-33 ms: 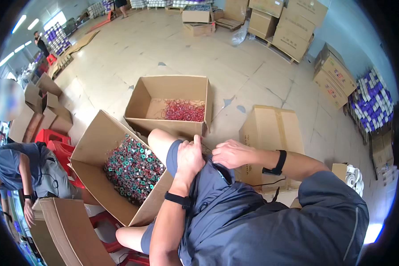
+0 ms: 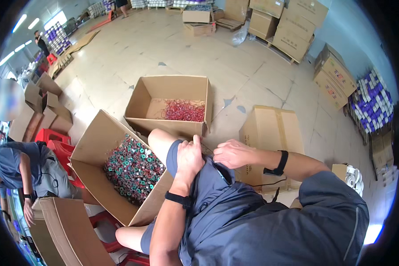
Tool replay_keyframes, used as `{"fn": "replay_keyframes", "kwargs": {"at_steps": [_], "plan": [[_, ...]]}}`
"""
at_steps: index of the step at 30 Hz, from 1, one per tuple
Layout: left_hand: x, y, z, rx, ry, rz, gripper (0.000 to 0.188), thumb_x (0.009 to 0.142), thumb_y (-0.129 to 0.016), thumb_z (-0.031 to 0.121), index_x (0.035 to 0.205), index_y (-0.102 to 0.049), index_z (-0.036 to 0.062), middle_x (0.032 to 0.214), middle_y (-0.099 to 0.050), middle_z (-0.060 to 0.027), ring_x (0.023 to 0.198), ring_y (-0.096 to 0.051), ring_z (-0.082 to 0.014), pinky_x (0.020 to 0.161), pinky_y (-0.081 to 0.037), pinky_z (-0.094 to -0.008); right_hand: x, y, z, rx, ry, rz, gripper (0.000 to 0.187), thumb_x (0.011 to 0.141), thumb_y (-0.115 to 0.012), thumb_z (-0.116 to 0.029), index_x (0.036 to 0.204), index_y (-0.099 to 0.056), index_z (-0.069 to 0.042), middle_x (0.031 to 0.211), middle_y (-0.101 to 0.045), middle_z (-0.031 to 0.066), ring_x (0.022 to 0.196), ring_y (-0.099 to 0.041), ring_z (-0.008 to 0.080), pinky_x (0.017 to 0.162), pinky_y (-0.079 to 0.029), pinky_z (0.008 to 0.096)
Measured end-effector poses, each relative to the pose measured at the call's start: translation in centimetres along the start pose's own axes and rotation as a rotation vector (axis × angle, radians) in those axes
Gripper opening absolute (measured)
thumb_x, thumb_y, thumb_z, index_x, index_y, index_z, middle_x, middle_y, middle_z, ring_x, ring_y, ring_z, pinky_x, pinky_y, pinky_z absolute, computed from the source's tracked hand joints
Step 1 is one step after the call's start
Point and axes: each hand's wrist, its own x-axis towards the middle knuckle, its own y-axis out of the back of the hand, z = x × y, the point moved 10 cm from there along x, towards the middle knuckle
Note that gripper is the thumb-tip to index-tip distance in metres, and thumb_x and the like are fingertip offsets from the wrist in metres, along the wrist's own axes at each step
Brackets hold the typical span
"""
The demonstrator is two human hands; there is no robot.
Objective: Sorting small green and multi-colored plastic parts from cardboard boxes into other containers.
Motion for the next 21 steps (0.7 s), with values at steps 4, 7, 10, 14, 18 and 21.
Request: {"fn": "replay_keyframes", "kwargs": {"at_steps": [4,7,10,14,18,21], "plan": [[0.5,-0.3,0.2,0.171,0.004,0.059,0.039,0.070,-0.068,0.005,0.104,-0.051,0.0029,0.085,-0.068,-0.0155,0.089,-0.064,-0.0329,0.082,-0.048,-0.0423,-0.9,1.5,-0.7,-0.071,-0.009,0.008,0.008,0.079,-0.063,-0.017,0.080,-0.061,-0.009,0.077,-0.054,0.0069,0.075,-0.059,0.0277,0.062,-0.049,0.0413],[0.9,0.2,-1.5,0.191,0.053,0.164,0.038,0.068,-0.069,0.003,0.099,-0.049,0.0033,0.084,-0.067,-0.0151,0.086,-0.064,-0.0335,0.081,-0.048,-0.0434,-1.7,1.4,-2.1,-0.048,0.028,-0.038,0.008,0.077,-0.062,-0.014,0.076,-0.056,-0.009,0.077,-0.053,0.0072,0.074,-0.058,0.0282,0.062,-0.049,0.0410],[0.1,-0.3,-3.6,0.057,0.107,0.128,0.032,0.070,-0.064,0.002,0.098,-0.048,0.0036,0.080,-0.067,-0.0153,0.084,-0.064,-0.0346,0.078,-0.048,-0.0445,-3.2,1.7,-3.5,0.022,0.056,-0.074,0.005,0.082,-0.061,-0.014,0.079,-0.059,-0.010,0.080,-0.054,0.0071,0.076,-0.058,0.0286,0.064,-0.050,0.0416],[-0.9,0.8,-1.6,-0.005,0.002,0.113,0.034,0.075,-0.064,0.005,0.108,-0.054,0.0025,0.083,-0.068,-0.0182,0.087,-0.064,-0.0371,0.081,-0.050,-0.0465,-4.4,2.0,-2.5,0.097,-0.036,-0.229,0.019,0.092,-0.060,-0.023,0.104,-0.069,-0.011,0.092,-0.062,0.0059,0.085,-0.062,0.0282,0.072,-0.051,0.0427],[-4.1,8.1,-7.3,-0.259,0.209,0.068,0.036,0.088,-0.073,0.024,0.114,-0.061,0.0019,0.093,-0.071,-0.0178,0.089,-0.070,-0.0316,0.078,-0.057,-0.0417,-3.1,4.7,-1.5,0.209,-0.230,-0.257,0.032,0.091,-0.066,-0.033,0.110,-0.066,-0.009,0.092,-0.063,0.0071,0.089,-0.064,0.0297,0.074,-0.051,0.0423],[-8.4,17.2,-12.3,-0.177,0.282,0.050,0.031,0.089,-0.073,0.020,0.112,-0.063,0.0003,0.093,-0.072,-0.0185,0.083,-0.073,-0.0285,0.074,-0.058,-0.0388,-1.5,7.1,-1.5,0.063,-0.296,-0.337,0.030,0.091,-0.065,-0.034,0.107,-0.067,-0.008,0.090,-0.064,0.0081,0.089,-0.065,0.0294,0.075,-0.051,0.0441]]}}
